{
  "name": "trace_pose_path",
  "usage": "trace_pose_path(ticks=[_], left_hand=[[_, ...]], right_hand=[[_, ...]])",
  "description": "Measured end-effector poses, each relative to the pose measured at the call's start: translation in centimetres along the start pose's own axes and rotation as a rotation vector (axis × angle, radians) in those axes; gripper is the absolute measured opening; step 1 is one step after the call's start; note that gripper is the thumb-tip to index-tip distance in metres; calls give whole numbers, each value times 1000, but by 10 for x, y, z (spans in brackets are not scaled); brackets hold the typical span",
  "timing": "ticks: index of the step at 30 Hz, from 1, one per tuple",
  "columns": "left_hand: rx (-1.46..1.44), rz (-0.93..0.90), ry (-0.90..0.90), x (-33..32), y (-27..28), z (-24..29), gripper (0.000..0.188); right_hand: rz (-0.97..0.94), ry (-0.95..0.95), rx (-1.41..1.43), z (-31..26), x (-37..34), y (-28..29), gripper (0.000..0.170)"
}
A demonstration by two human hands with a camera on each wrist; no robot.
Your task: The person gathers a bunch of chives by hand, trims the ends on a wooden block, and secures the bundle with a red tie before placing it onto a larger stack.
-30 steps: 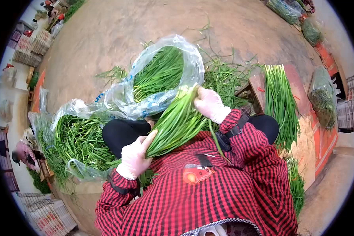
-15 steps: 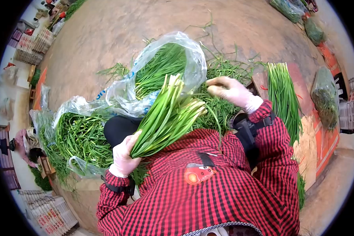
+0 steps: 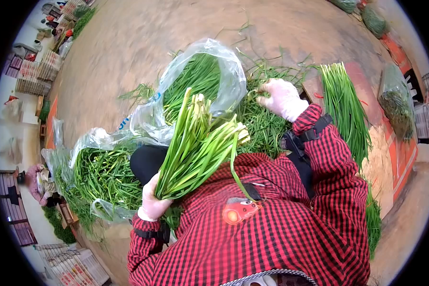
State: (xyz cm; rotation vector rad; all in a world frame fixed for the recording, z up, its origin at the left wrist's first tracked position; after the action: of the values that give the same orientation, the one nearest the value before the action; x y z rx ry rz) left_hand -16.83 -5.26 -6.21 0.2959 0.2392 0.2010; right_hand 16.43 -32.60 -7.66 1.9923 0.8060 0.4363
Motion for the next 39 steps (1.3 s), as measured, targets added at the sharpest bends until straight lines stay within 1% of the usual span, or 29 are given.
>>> trace_pose_path(ticks=[2, 3, 5, 6, 7, 8, 9, 11, 14, 15, 16, 17, 18, 19, 21, 22, 23, 25, 27, 28, 29, 31, 33, 34, 35, 37, 38, 39], left_hand=[[57, 7, -43, 3, 0, 1, 67], [93, 10, -67, 4, -1, 1, 67], [171, 16, -119, 7, -2, 3, 68], [187, 9, -140, 9, -5, 7, 67], [262, 7, -168, 12, -9, 16, 65], [281, 1, -203, 14, -12, 23, 64], [296, -2, -236, 14, -14, 27, 63], [357, 12, -279, 13, -13, 25, 62], [414, 34, -280, 9, -11, 30, 64], [430, 50, -290, 7, -9, 28, 66], [446, 65, -304, 6, -7, 24, 67], [463, 81, -321, 5, -6, 23, 69], [511, 107, -359, 6, -6, 26, 73], [535, 125, -358, 7, -6, 28, 73], [582, 163, -354, 10, -6, 30, 73], [594, 164, -338, 11, -6, 31, 73], [594, 162, -331, 12, -7, 32, 72], [597, 152, -322, 15, -9, 33, 72], [642, 175, -405, 17, -12, 35, 69], [684, 179, -440, 16, -12, 39, 68], [729, 187, -473, 14, -12, 42, 67], [875, 247, -539, 8, -9, 46, 64], [961, 273, -603, 6, -7, 46, 65], [1014, 295, -601, 5, -7, 48, 57], [1046, 301, -569, 5, -7, 49, 54], [1110, 310, -503, 5, -10, 49, 48], [1116, 309, -515, 6, -9, 43, 47], [1135, 303, -515, 7, -10, 44, 47]], right_hand=[[150, 82, 197, -5, -9, 2, 53], [-64, 100, 413, -29, -8, 16, 65], [-258, 242, 481, -63, -7, 20, 68], [-272, 251, 483, -70, -5, 12, 67], [-285, 260, 483, -73, -2, 1, 67], [-286, 250, 594, -69, 5, -13, 61], [-295, 202, 731, -67, 9, -19, 56], [-330, 197, 720, -65, 7, -27, 47], [-149, 113, 636, -61, -1, 0, 37], [9, 71, 727, -47, -4, 9, 33], [192, 31, 678, -20, -2, 5, 29], [65, -111, 246, -8, -5, 19, 31], [94, -98, 158, 5, -14, 17, 40], [122, -85, 69, 11, -23, 16, 50], [228, 209, 125, -6, -45, 15, 71], [209, 415, 79, -23, -55, 15, 85], [232, 538, 162, -44, -65, 14, 90], [232, 585, 203, -85, -77, 9, 74], [268, 665, 68, -87, -71, -6, 47], [358, 598, 81, -83, -67, -3, 27], [440, 580, 225, -54, -58, -13, 27], [226, 98, 835, -15, -49, -19, 28], [127, -37, 145, 22, -42, -15, 31], [130, -40, -9, 28, -47, -13, 36], [129, -49, 221, 31, -47, -16, 39], [121, -73, 684, 13, -46, -3, 45], [-13, -1, 841, -7, -47, 9, 49], [-85, 74, 975, -25, -47, 12, 50]])
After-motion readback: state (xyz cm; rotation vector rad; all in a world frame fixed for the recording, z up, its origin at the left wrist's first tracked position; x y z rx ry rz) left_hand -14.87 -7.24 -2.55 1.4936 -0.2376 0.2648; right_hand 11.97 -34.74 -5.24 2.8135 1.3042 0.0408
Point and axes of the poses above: each hand's wrist, its own x-axis towards the middle knuckle, its own y-axis out of the back of the hand, z = x × y, the point moved 4 cm from there along x, towards the middle knuckle, and after that the axes turned 7 degrees about y, right-handed, at the moved point
